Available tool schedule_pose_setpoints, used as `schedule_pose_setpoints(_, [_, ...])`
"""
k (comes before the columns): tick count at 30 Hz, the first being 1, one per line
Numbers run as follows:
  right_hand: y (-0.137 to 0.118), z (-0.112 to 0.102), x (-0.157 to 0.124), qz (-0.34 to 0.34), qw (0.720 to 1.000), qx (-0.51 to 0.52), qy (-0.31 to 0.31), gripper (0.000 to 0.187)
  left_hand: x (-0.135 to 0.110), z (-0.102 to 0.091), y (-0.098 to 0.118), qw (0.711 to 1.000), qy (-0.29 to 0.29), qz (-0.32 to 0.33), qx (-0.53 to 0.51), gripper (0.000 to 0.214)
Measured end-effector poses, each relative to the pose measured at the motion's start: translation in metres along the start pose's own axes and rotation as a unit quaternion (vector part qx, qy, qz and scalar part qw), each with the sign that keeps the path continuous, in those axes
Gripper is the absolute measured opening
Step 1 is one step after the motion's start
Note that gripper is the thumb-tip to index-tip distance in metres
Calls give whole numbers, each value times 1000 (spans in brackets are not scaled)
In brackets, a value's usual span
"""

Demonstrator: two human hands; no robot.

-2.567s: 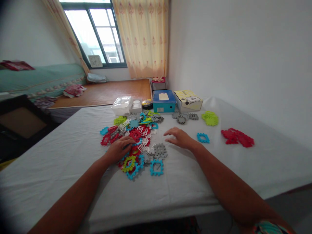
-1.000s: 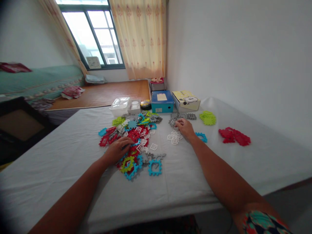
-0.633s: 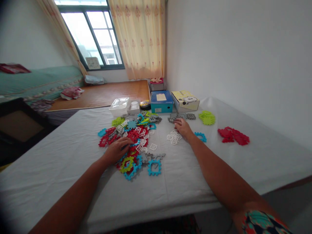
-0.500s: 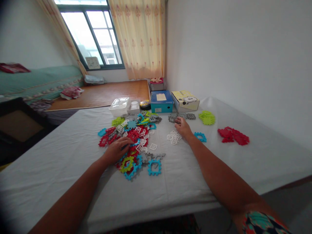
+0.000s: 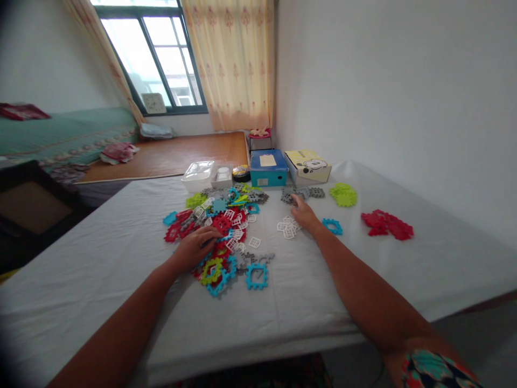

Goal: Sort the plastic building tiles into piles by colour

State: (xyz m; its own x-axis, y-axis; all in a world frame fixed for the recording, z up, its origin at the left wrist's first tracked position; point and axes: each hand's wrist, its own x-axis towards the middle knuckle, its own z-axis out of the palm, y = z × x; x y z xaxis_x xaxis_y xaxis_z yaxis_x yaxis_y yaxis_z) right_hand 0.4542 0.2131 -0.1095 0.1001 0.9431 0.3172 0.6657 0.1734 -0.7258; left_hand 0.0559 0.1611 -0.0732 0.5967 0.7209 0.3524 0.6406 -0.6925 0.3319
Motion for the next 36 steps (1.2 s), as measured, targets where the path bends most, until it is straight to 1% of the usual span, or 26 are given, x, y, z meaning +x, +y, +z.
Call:
schedule_pose_setpoints(2, [1, -4, 2, -15, 999, -9, 41, 53, 0, 1, -1, 1000, -1, 1, -1, 26])
schedule_pose_setpoints(4, [0, -8, 1, -34, 998, -15, 58, 47, 0, 1, -2, 1000, -1, 2, -1, 26])
schedule_pose_setpoints(5, [-1, -8, 1, -43, 998, -21, 51, 45, 0, 2, -2, 1000, 0, 3, 0, 26])
schedule_pose_setpoints(7, [-3, -7, 0, -62, 997, -49, 15, 42, 0, 1, -2, 1000, 1, 0, 5, 26])
schedule_pose_setpoints(9, [-4, -3, -1, -78, 992, -96, -19, 43, 0, 1, -1, 1000, -3, -3, 8, 26])
schedule_pose_setpoints(10, [-5, -1, 0, -80, 989, -119, -24, 44, 0, 0, 0, 1000, -3, -5, 9, 26])
schedule_pose_setpoints(13, [-9, 1, 1, -66, 985, -161, 5, 50, 0, -1, 1, 1000, -3, -7, 6, 26])
schedule_pose_setpoints(14, [-13, 0, 0, -63, 985, -159, 15, 50, 0, -1, 1, 1000, -2, -7, 5, 26])
schedule_pose_setpoints(15, [-18, -2, -2, -66, 987, -147, 11, 49, 0, -1, 1, 1000, -2, -6, 3, 26])
schedule_pose_setpoints(16, [-25, -3, -7, -76, 989, -125, -11, 45, 0, -1, 1, 1000, -3, -5, 2, 26])
schedule_pose_setpoints(17, [-35, -5, -12, -93, 990, -93, -56, 39, 0, -1, 1, 1000, -3, -4, 0, 26])
schedule_pose_setpoints(18, [-45, -6, -20, -113, 985, -57, -117, 34, 0, -1, 1, 1000, -4, -2, -1, 26])
schedule_pose_setpoints(19, [-57, -7, -28, -135, 973, -21, -188, 31, 0, 0, 0, 1000, -5, -1, -2, 26])
schedule_pose_setpoints(20, [-70, -6, -37, -157, 954, 6, -256, 31, 0, 0, 0, 1000, -6, 1, -2, 26])
schedule_pose_setpoints(21, [-82, -5, -46, -180, 933, 19, -310, 33, 0, 0, 0, 1000, -7, 1, -1, 26])
schedule_pose_setpoints(22, [-94, -3, -55, -204, 915, 19, -349, 36, 0, 0, 0, 1000, -9, 0, 0, 26])
schedule_pose_setpoints(23, [-104, 0, -61, -229, 900, 8, -372, 39, 0, -1, 1, 1000, -9, -3, 1, 26])
schedule_pose_setpoints(24, [-112, 2, -67, -252, 889, -10, -383, 41, 0, -1, 1, 1000, -9, -5, 2, 26])
schedule_pose_setpoints(26, [-120, 7, -72, -283, 876, -46, -389, 40, 0, -1, 1, 1000, -9, -8, 3, 25])
schedule_pose_setpoints(29, [-117, 9, -70, -282, 872, -38, -398, 29, 0, -1, 1, 1000, -11, -6, 4, 25])
schedule_pose_setpoints(32, [-107, 9, -66, -265, 878, 2, -397, 20, 0, 0, -1, 1000, -8, -1, 6, 25])
schedule_pose_setpoints(36, [-96, 8, -62, -211, 908, 34, -359, 21, -1, 1, -3, 1000, -6, 0, 9, 26])
